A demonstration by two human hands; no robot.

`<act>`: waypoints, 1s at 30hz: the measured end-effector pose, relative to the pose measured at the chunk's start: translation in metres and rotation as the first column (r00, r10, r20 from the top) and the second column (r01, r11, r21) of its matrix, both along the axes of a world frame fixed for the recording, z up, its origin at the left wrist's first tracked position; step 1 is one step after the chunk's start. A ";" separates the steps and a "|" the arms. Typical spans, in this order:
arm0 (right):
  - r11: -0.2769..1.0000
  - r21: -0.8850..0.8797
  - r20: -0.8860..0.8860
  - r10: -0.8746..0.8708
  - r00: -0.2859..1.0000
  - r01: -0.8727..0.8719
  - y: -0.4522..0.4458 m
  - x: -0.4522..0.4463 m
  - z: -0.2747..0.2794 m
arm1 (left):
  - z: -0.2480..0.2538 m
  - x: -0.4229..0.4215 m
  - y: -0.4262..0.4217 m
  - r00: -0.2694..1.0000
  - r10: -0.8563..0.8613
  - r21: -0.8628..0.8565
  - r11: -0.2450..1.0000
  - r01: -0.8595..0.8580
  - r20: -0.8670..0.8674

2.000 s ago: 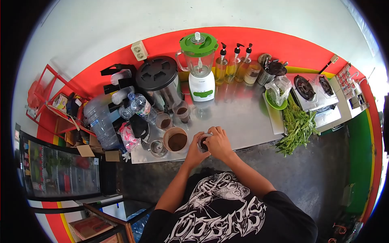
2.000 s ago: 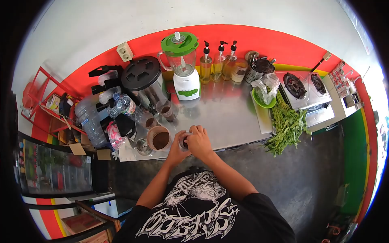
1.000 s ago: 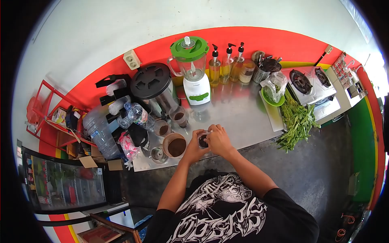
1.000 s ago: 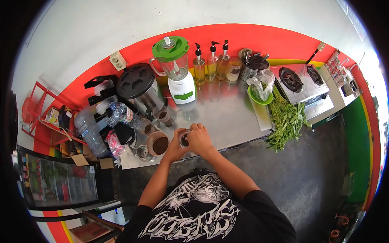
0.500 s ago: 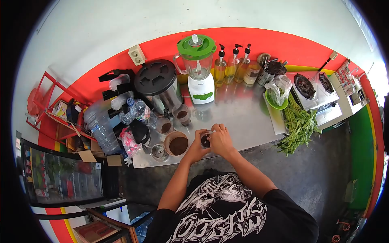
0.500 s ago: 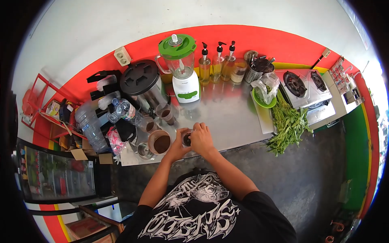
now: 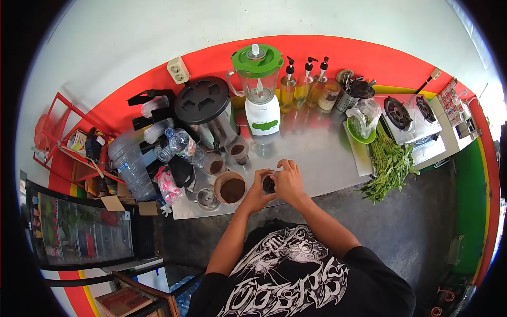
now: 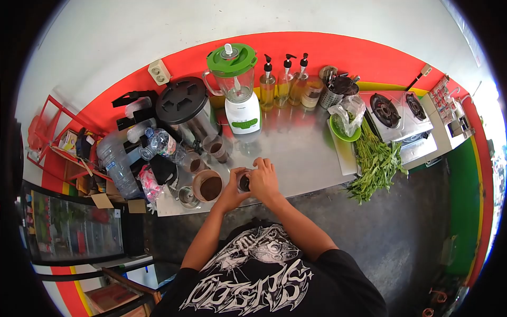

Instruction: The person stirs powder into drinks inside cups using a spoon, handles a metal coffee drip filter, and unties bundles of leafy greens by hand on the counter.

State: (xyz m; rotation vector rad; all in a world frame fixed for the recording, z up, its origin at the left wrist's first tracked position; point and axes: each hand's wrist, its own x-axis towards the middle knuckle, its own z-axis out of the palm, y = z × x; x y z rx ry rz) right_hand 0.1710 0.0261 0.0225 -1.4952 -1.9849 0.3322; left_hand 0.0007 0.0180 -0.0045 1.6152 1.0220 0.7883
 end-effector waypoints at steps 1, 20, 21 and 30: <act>0.999 -0.048 0.073 0.009 0.997 -0.006 -0.002 0.000 0.003 | 0.000 0.000 0.000 1.000 -0.007 -0.002 1.000 0.007 0.019; 0.985 -0.152 -0.047 0.072 0.996 -0.078 -0.003 0.002 -0.001 | -0.001 0.000 -0.004 1.000 0.017 0.004 1.000 -0.017 0.015; 0.985 -0.151 -0.048 0.071 0.996 -0.078 -0.004 0.001 0.001 | 0.000 -0.001 -0.003 1.000 0.015 -0.001 1.000 -0.015 0.013; 0.995 -0.019 -0.088 0.092 0.992 -0.094 -0.005 -0.002 -0.003 | 0.009 0.001 -0.003 0.999 0.022 -0.031 0.999 -0.021 0.024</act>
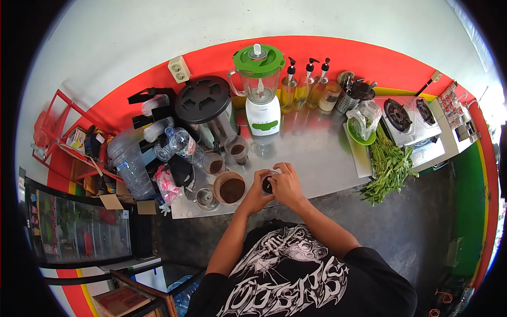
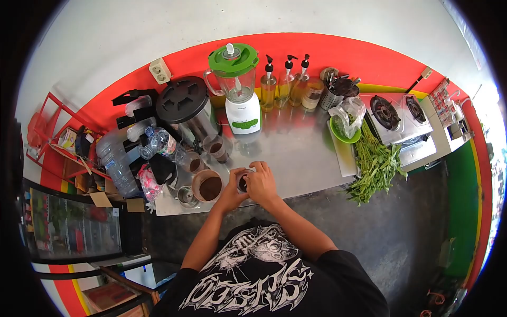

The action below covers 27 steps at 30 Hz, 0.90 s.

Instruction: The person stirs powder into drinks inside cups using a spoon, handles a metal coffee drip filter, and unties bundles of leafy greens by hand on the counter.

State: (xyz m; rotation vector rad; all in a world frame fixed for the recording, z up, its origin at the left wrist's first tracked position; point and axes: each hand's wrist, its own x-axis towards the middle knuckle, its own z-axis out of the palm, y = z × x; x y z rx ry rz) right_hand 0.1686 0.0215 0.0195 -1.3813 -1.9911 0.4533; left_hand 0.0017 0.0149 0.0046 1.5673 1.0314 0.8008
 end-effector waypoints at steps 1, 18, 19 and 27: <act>1.000 0.018 0.062 -0.021 0.998 0.020 -0.001 0.000 0.000 | -0.001 0.000 0.000 1.000 -0.003 0.007 1.000 0.003 0.000; 0.998 0.013 -0.031 -0.053 0.998 0.053 -0.001 0.005 -0.002 | -0.011 0.000 0.000 1.000 0.013 0.025 1.000 -0.013 0.019; 0.999 -0.009 0.020 -0.039 0.999 0.040 -0.002 0.006 -0.004 | -0.011 -0.001 0.000 1.000 0.007 0.011 1.000 -0.007 0.021; 0.998 0.026 0.055 -0.057 0.997 0.055 -0.005 0.007 0.002 | -0.018 0.001 0.001 0.999 0.015 0.064 0.998 -0.018 0.046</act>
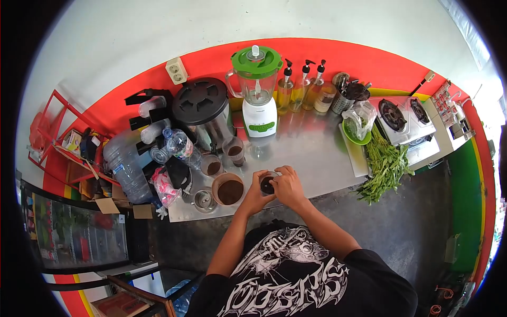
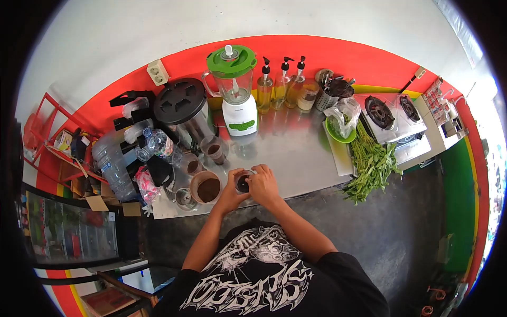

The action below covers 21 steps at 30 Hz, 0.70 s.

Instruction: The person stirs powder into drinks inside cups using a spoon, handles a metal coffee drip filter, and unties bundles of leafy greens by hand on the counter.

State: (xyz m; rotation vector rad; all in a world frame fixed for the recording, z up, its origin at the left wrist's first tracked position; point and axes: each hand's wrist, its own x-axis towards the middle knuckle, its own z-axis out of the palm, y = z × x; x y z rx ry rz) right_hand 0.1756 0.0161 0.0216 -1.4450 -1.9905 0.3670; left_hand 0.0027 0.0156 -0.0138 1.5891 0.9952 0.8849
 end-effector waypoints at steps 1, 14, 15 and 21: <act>0.998 -0.053 -0.009 0.016 1.000 -0.016 0.000 0.000 0.000 | 0.000 0.000 0.000 0.999 -0.007 -0.015 1.000 0.007 0.033; 0.993 -0.053 -0.090 0.099 0.991 -0.104 0.004 0.003 0.008 | 0.001 -0.001 -0.002 1.000 -0.003 -0.003 1.000 0.003 0.029; 0.993 -0.052 -0.093 0.099 0.991 -0.104 0.003 0.003 0.012 | 0.002 0.000 -0.003 1.000 0.003 -0.002 1.000 -0.002 0.021; 0.980 -0.193 0.104 0.071 0.992 -0.050 0.002 0.003 0.010 | 0.002 0.000 -0.002 1.000 0.000 -0.006 1.000 0.000 0.016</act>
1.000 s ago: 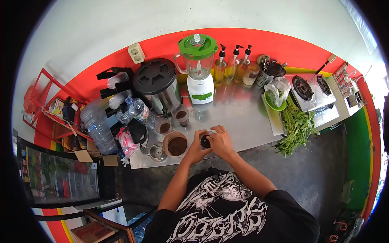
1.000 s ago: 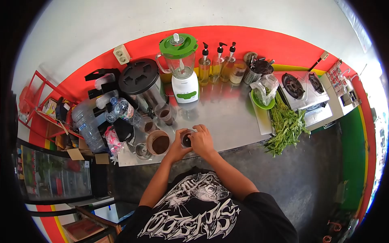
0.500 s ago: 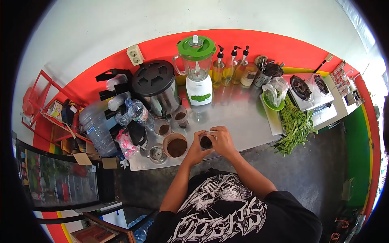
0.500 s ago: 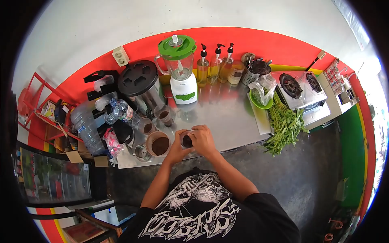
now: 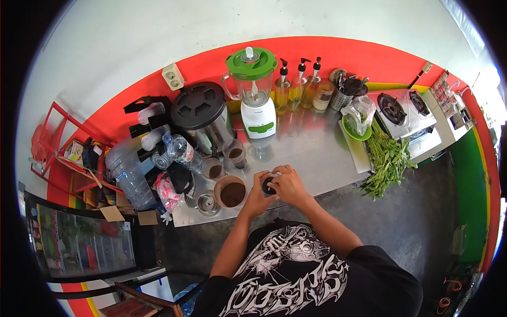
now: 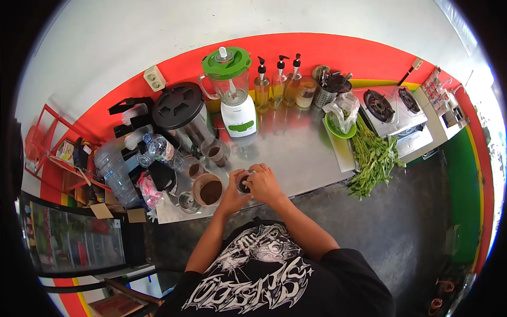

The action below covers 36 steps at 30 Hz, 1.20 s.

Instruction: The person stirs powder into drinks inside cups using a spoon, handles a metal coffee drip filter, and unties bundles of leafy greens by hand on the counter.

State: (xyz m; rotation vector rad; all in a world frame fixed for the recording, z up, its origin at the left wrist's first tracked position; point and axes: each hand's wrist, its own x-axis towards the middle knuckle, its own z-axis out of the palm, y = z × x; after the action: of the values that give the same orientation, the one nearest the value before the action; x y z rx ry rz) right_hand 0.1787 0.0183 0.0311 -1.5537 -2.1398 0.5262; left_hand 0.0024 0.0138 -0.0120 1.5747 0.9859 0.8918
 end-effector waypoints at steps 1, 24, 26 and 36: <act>1.000 0.018 -0.099 0.004 0.995 -0.003 0.002 -0.001 0.001 | -0.001 0.000 0.001 1.000 -0.004 -0.003 1.000 0.004 -0.003; 0.997 0.048 -0.126 -0.059 0.990 0.065 -0.004 0.002 0.003 | -0.005 -0.002 0.002 1.000 -0.010 0.018 1.000 0.010 0.003; 0.999 -0.027 -0.083 -0.034 0.996 0.032 -0.005 0.001 -0.003 | -0.007 -0.003 0.001 1.000 -0.017 0.003 1.000 0.017 0.026; 0.988 -0.110 -0.172 -0.124 0.977 0.106 -0.009 -0.006 0.001 | -0.007 -0.006 0.003 0.999 -0.025 0.026 0.999 0.025 0.020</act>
State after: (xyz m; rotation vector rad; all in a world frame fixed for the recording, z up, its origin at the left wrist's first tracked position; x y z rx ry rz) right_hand 0.1726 0.0096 0.0325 -1.6074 -1.9032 0.7145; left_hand -0.0034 0.0171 -0.0189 1.5939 0.9416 0.9049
